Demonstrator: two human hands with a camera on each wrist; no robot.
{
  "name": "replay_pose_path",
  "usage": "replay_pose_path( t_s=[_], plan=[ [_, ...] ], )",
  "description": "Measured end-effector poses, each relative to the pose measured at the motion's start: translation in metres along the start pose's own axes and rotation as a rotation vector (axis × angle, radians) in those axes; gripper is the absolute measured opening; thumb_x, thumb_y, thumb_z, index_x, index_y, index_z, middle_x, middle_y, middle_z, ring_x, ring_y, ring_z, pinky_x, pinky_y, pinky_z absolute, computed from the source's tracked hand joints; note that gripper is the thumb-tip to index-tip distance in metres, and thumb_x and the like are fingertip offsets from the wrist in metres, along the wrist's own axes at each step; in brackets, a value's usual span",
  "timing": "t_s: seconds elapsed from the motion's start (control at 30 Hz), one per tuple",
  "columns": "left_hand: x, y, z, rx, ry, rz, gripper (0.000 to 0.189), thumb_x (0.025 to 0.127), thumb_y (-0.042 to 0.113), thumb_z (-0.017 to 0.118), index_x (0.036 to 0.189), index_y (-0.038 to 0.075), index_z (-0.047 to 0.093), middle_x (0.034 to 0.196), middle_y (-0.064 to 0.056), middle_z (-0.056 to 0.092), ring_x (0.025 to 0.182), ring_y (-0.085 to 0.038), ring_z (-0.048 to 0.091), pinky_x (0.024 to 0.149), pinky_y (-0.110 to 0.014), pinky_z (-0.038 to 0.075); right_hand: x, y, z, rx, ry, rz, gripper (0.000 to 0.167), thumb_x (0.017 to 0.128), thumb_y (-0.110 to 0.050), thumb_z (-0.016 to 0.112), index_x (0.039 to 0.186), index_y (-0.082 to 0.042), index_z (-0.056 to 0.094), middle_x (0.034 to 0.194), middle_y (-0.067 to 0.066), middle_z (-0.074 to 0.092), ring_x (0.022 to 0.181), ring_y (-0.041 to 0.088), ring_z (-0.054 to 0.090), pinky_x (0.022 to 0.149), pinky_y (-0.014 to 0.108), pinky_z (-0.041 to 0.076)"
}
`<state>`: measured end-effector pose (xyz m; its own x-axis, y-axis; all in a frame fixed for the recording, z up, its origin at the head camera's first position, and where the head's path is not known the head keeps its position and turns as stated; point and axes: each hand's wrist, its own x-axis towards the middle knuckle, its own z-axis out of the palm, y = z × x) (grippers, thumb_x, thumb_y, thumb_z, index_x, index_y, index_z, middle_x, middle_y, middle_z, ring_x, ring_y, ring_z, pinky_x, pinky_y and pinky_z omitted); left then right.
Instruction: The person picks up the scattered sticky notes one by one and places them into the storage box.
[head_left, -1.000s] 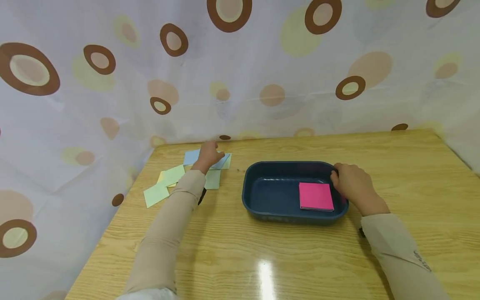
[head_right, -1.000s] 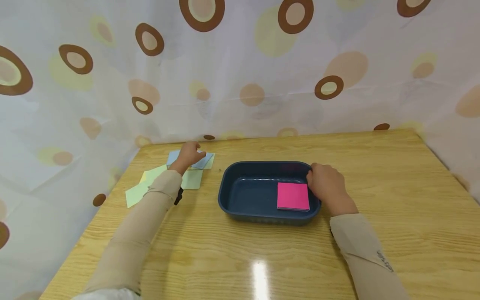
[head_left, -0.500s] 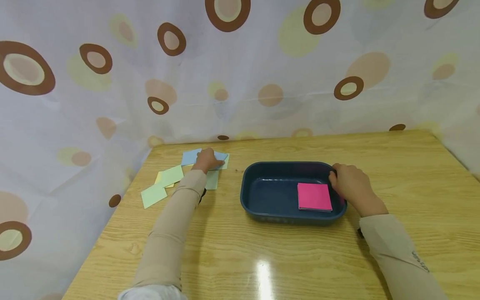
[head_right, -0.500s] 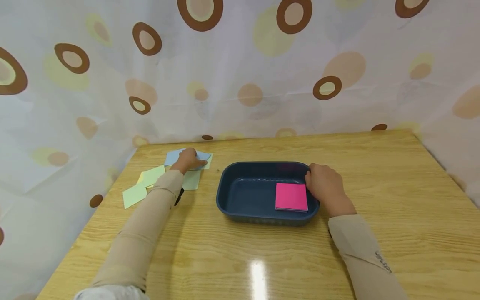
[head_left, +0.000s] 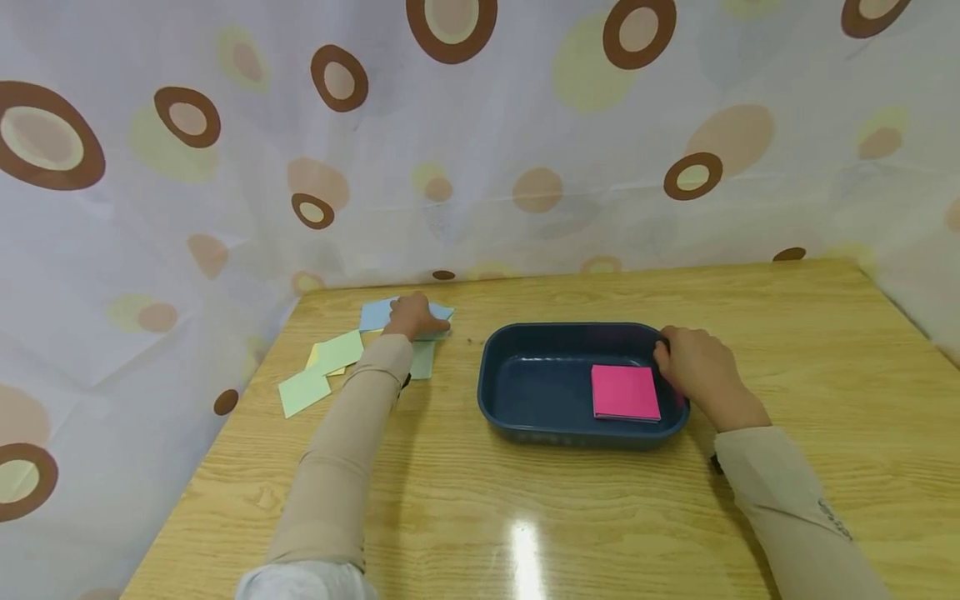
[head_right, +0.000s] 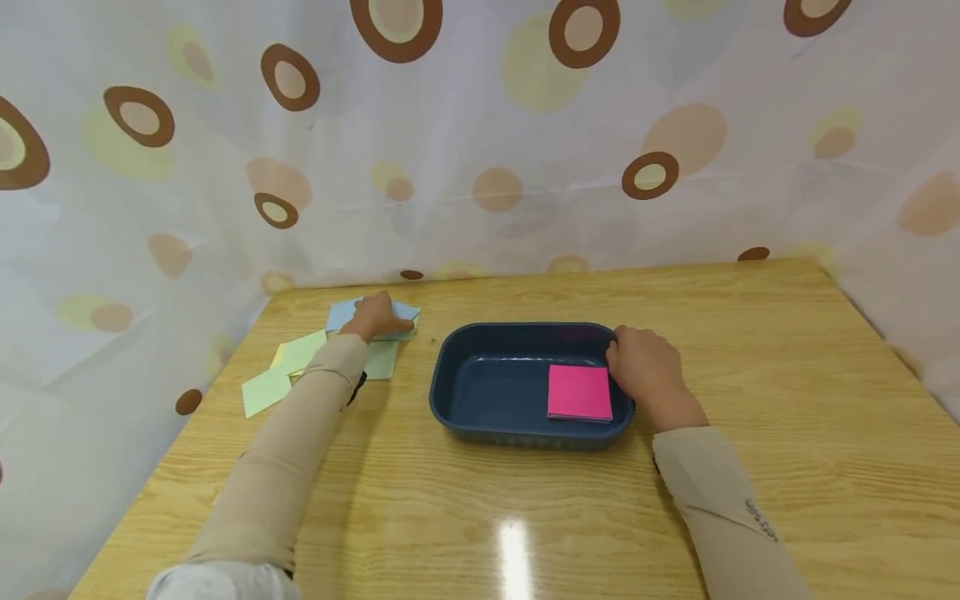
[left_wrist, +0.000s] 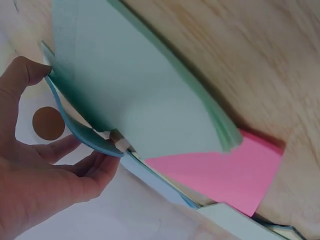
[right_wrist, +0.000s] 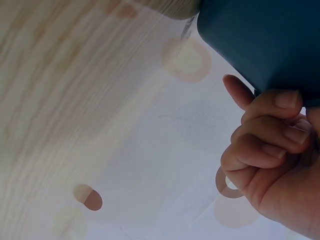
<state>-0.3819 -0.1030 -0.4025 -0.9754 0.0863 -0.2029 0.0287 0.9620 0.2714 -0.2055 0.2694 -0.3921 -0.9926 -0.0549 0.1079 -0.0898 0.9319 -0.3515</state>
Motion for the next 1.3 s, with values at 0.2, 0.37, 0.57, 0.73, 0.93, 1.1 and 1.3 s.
replay_pose_path(
  t_s=[0.2, 0.37, 0.57, 0.73, 0.93, 1.1, 1.3],
  plan=[
    [-0.004, 0.001, -0.005, 0.053, -0.001, 0.032, 0.042, 0.084, 0.042, 0.068, 0.098, 0.003, 0.062, 0.110, -0.018, 0.059, 0.110, -0.044, 0.041, 0.096, -0.055, 0.035, 0.001, 0.000, -0.001, -0.009, 0.011, -0.009, 0.035, 0.094, -0.009, 0.047, 0.115, 0.018, 0.056, 0.100, 0.035, 0.062, 0.079, 0.046, 0.063, 0.067, 0.056, 0.051],
    [-0.011, 0.001, -0.014, 0.097, -0.030, 0.032, 0.044, 0.086, 0.043, 0.066, 0.103, 0.003, 0.056, 0.103, -0.015, 0.056, 0.104, -0.039, 0.044, 0.093, -0.052, 0.036, 0.000, -0.001, -0.001, -0.004, 0.001, -0.011, 0.036, 0.094, -0.009, 0.047, 0.116, 0.018, 0.055, 0.102, 0.036, 0.061, 0.079, 0.046, 0.063, 0.067, 0.056, 0.051],
    [-0.021, 0.011, -0.037, 0.060, -0.053, 0.162, 0.034, 0.086, 0.035, 0.068, 0.105, 0.008, 0.059, 0.089, -0.009, 0.056, 0.082, -0.026, 0.050, 0.078, -0.039, 0.043, -0.001, -0.001, -0.002, -0.002, 0.005, -0.006, 0.033, 0.094, -0.009, 0.046, 0.113, 0.017, 0.056, 0.097, 0.034, 0.062, 0.075, 0.043, 0.062, 0.064, 0.055, 0.050],
    [-0.038, 0.038, -0.052, 0.057, -0.075, 0.338, 0.071, 0.086, 0.033, 0.066, 0.146, 0.008, 0.037, 0.119, -0.017, 0.055, 0.103, -0.032, 0.052, 0.092, -0.043, 0.041, 0.001, -0.001, -0.002, -0.006, -0.005, -0.009, 0.034, 0.094, -0.009, 0.047, 0.114, 0.018, 0.055, 0.098, 0.035, 0.061, 0.075, 0.044, 0.062, 0.064, 0.055, 0.050],
    [-0.071, 0.096, -0.053, 0.093, -0.119, 0.532, 0.075, 0.085, 0.035, 0.068, 0.144, 0.003, 0.036, 0.122, -0.016, 0.051, 0.101, -0.026, 0.051, 0.080, -0.036, 0.047, 0.001, 0.001, -0.001, 0.000, -0.008, -0.013, 0.035, 0.094, -0.009, 0.047, 0.115, 0.018, 0.055, 0.101, 0.036, 0.061, 0.077, 0.045, 0.062, 0.064, 0.055, 0.050],
    [-0.093, 0.143, -0.040, 0.243, -0.170, 0.680, 0.074, 0.086, 0.039, 0.067, 0.145, 0.006, 0.037, 0.129, -0.011, 0.050, 0.108, -0.023, 0.048, 0.087, -0.033, 0.045, 0.002, 0.002, 0.000, 0.000, -0.010, -0.010, 0.036, 0.094, -0.010, 0.048, 0.116, 0.017, 0.055, 0.102, 0.036, 0.061, 0.079, 0.046, 0.062, 0.064, 0.055, 0.050],
    [-0.100, 0.183, -0.015, 0.404, -0.218, 0.788, 0.070, 0.087, 0.042, 0.066, 0.142, 0.006, 0.041, 0.126, -0.009, 0.053, 0.108, -0.019, 0.048, 0.091, -0.030, 0.041, 0.003, 0.003, 0.000, -0.007, -0.009, 0.002, 0.036, 0.094, -0.010, 0.048, 0.116, 0.017, 0.055, 0.103, 0.036, 0.061, 0.081, 0.047, 0.062, 0.066, 0.056, 0.051]
  ],
)
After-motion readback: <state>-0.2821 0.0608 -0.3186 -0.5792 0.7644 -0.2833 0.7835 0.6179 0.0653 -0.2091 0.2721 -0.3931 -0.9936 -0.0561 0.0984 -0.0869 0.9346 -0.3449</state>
